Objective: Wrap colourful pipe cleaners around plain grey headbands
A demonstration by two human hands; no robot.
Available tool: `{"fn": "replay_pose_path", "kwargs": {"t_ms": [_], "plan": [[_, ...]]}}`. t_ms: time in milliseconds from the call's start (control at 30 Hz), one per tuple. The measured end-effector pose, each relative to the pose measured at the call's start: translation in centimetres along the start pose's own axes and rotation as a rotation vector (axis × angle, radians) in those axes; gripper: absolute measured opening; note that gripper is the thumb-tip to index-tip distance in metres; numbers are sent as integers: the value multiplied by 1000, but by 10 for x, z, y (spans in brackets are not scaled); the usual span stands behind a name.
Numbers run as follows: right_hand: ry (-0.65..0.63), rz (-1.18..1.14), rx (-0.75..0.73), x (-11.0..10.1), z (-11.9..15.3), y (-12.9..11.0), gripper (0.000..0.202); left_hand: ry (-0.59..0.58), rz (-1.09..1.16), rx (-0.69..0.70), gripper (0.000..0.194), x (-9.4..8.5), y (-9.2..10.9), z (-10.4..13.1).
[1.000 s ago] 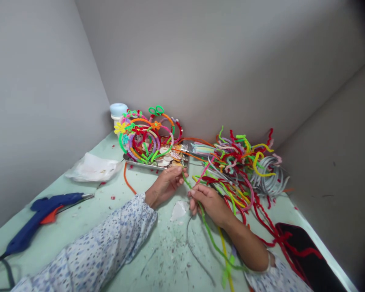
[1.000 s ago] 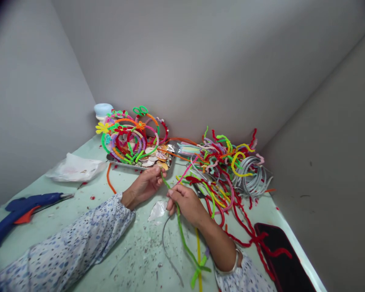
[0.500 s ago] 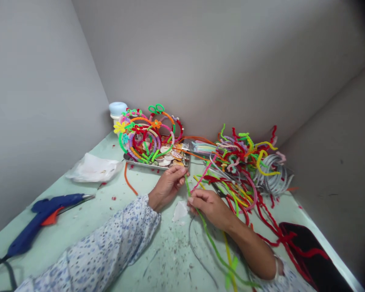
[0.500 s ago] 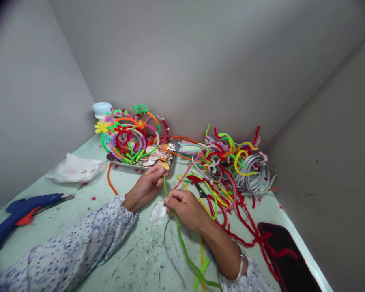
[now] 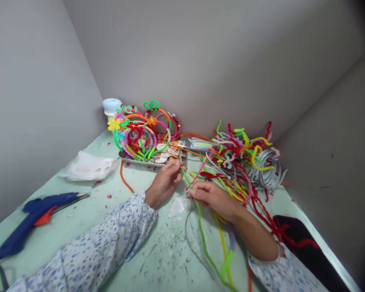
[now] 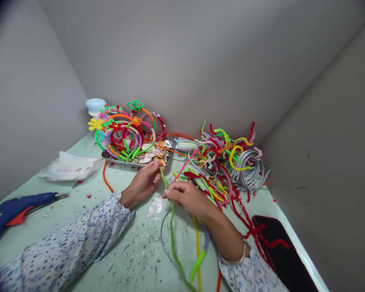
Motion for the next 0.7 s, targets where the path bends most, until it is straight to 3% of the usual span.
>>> {"fn": "replay_pose_path", "kwargs": {"t_ms": [100, 167, 333, 467, 700], "plan": [[101, -102, 4, -14, -4, -5, 29, -61, -8, -71, 38, 6, -5, 3], [253, -141, -58, -28, -10, -11, 28, -137, -66, -137, 43, 12, -10, 7], [516, -121, -170, -49, -23, -17, 28, -255, -281, -220, 33, 21, -18, 15], [602, -84, -215, -53, -22, -16, 29, -258, -367, -245, 33, 19, -20, 15], [657, -354, -314, -57, -24, 3, 26, -283, -426, -241, 29, 26, -23, 20]]}}
Point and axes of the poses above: each hand's wrist, its own z-axis away from the middle knuckle, its own x-axis out of the palm, y = z × x, the point moved 6 cm from there along -z, towards the middle knuckle, and after that the axes turned 3 degrees about x, right-handed, at the moved point
